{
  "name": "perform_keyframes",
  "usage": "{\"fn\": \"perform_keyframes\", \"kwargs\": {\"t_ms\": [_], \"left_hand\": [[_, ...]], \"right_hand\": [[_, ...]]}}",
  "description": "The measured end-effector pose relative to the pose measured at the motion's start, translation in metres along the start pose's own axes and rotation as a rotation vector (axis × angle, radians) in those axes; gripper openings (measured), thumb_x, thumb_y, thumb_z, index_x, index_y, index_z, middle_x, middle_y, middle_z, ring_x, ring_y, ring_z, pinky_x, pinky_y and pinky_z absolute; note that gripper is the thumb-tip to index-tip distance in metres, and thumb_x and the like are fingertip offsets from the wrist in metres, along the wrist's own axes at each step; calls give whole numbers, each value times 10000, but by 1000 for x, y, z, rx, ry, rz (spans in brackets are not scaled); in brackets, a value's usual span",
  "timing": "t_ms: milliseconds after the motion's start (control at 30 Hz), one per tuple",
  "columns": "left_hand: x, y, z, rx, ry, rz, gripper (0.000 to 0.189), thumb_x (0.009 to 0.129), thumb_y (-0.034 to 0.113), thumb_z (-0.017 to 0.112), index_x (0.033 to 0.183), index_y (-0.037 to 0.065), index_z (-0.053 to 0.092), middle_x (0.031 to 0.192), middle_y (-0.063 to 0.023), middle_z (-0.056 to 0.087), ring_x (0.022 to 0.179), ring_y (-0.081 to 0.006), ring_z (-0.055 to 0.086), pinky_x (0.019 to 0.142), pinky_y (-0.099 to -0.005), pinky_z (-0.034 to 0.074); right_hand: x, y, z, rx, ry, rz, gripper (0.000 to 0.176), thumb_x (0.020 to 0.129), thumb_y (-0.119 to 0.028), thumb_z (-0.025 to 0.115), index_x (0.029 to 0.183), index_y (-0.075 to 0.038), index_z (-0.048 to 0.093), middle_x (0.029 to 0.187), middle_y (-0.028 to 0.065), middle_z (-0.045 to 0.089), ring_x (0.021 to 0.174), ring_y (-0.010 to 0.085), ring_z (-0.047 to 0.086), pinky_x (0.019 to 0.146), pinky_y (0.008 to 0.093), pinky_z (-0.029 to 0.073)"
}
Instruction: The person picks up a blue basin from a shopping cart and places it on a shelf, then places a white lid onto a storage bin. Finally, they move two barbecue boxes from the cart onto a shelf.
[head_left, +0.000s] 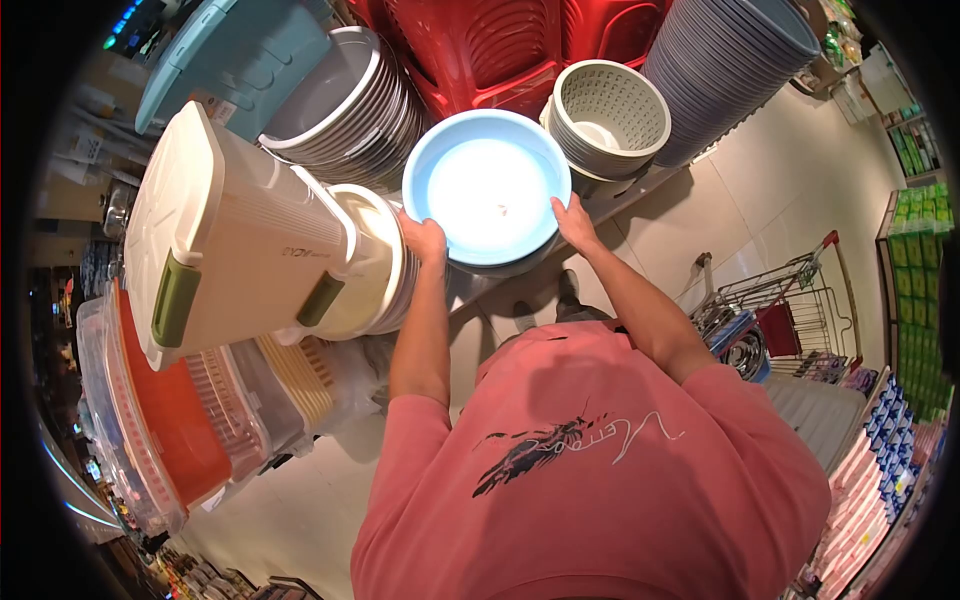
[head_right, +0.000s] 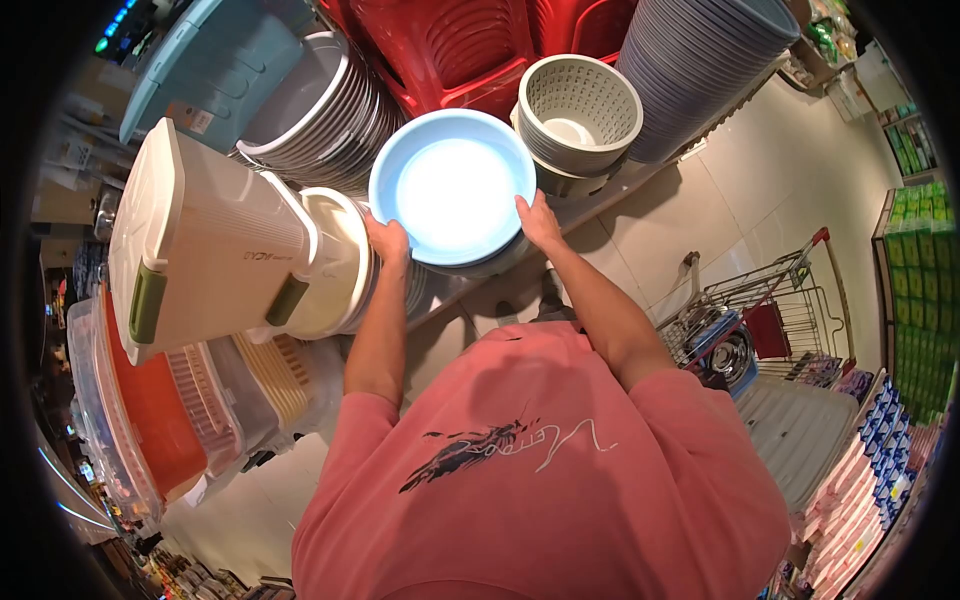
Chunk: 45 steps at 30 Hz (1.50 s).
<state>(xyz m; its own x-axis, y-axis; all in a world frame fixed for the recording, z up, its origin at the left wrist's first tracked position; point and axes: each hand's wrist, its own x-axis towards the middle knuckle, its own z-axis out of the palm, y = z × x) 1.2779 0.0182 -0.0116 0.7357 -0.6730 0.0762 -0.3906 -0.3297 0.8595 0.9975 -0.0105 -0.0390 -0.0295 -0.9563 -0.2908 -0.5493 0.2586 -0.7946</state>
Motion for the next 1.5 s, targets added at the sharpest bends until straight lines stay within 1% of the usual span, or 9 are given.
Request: {"fn": "perform_keyframes", "kwargs": {"t_ms": [200,467,533,667,1233,1500], "left_hand": [[1,-1,1,7,2,5,471,779,-42,485,1249,-28,504,1156,-260,600,1085,-418,581,959,-455,434],[0,3,-1,38,7,27,480,773,-55,497,1251,-18,507,1145,-251,610,1078,-413,593,951,-455,444],[-1,5,-1,42,3,-11,489,772,-60,501,1259,-14,504,1154,-252,608,1087,-413,590,957,-454,442],[-1,5,-2,35,-7,-4,499,772,-64,503,1269,-15,497,1163,-255,605,1090,-415,588,961,-455,441],[0,5,-2,53,-37,-18,497,775,-65,500,1270,-25,484,1183,-257,587,1121,-413,567,977,-452,427],[3,-2,2,39,-11,-6,502,783,-56,483,1284,-21,479,1196,-257,584,1112,-419,573,975,-453,431]], "right_hand": [[0,-2,0,8,-3,10,623,939,-471,475,1336,3,402,1241,296,568,1167,448,536,985,490,410],[1,-2,1,27,-2,26,615,953,-459,460,1356,1,392,1281,289,546,1192,438,524,1009,479,400],[0,-3,0,32,-8,32,616,954,-457,459,1360,2,389,1284,288,544,1197,437,521,1011,479,398],[1,-3,1,41,-8,28,625,955,-455,459,1369,6,381,1292,286,540,1207,435,515,1017,478,394],[3,1,3,57,5,14,616,956,-459,452,1365,-2,390,1266,294,555,1185,441,529,1005,481,402],[4,1,3,41,10,5,613,958,-454,452,1368,-2,387,1274,290,551,1188,440,527,1007,478,400]]}}
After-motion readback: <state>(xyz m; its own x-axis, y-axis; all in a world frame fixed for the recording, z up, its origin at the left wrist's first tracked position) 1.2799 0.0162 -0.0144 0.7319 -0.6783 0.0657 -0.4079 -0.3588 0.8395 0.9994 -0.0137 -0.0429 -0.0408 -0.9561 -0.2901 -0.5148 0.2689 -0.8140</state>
